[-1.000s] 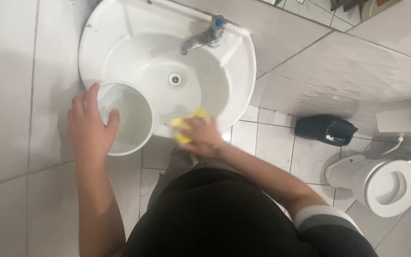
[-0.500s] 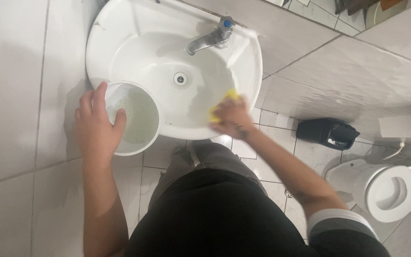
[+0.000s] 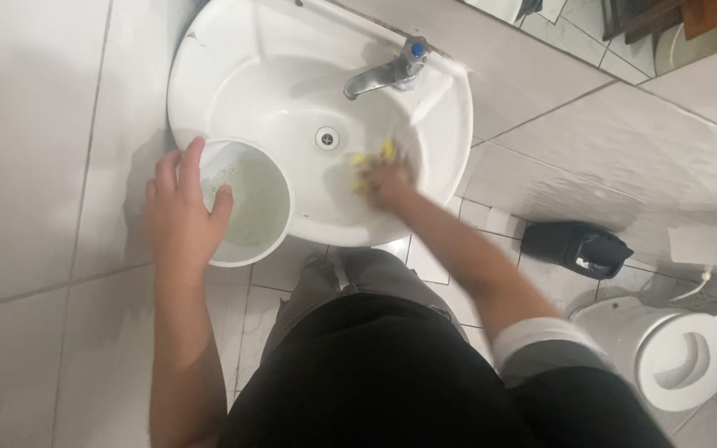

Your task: The person cleans a white bathroom sink using a yellow sponge and a white bucket containing soapy water. They repeatedly dip the sponge into the bucket and scrub the sink basin, faucet, and surrounding surfaces. The person also wipes the underside of the sink.

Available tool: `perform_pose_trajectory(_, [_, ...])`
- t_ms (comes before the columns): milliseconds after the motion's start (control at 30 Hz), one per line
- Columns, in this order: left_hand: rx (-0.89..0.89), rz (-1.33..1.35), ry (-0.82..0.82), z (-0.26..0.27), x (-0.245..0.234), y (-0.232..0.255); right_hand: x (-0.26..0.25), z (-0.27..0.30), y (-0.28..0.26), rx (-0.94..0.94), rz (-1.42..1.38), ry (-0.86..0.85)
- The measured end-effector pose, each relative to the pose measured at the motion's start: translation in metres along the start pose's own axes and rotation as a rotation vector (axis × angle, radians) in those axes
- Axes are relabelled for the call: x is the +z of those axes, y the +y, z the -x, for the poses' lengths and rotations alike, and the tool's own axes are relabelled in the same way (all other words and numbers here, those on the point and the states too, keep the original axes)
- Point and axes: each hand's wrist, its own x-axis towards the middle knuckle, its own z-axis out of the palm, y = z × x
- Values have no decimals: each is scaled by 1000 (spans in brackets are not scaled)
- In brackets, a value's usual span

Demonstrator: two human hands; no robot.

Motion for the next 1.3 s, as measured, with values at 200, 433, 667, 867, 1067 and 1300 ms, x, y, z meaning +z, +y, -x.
perform_pose_trajectory(200, [5, -48, 4, -3, -1, 0, -19, 26, -30, -366, -544, -318])
perform_pose_trajectory(433, [-24, 79, 101, 1, 8, -8, -15, 17, -7, -115, -225, -130])
perform_pose_trajectory(667, [-562, 317, -227, 6, 7, -51, -23, 25, -25, -474, -581, -320])
perform_pose_trajectory(867, [-750, 1050, -205, 26, 3, -54, -29, 49, -17, -512, -600, -250])
perform_pose_trajectory(1067, [-800, 1403, 114, 22, -28, -40, -17, -50, -102, -625, -998, -169])
perform_pose_trajectory(1300, [-692, 1434, 354, 25, -76, -8, -6, 0, -8, -609, -688, -275])
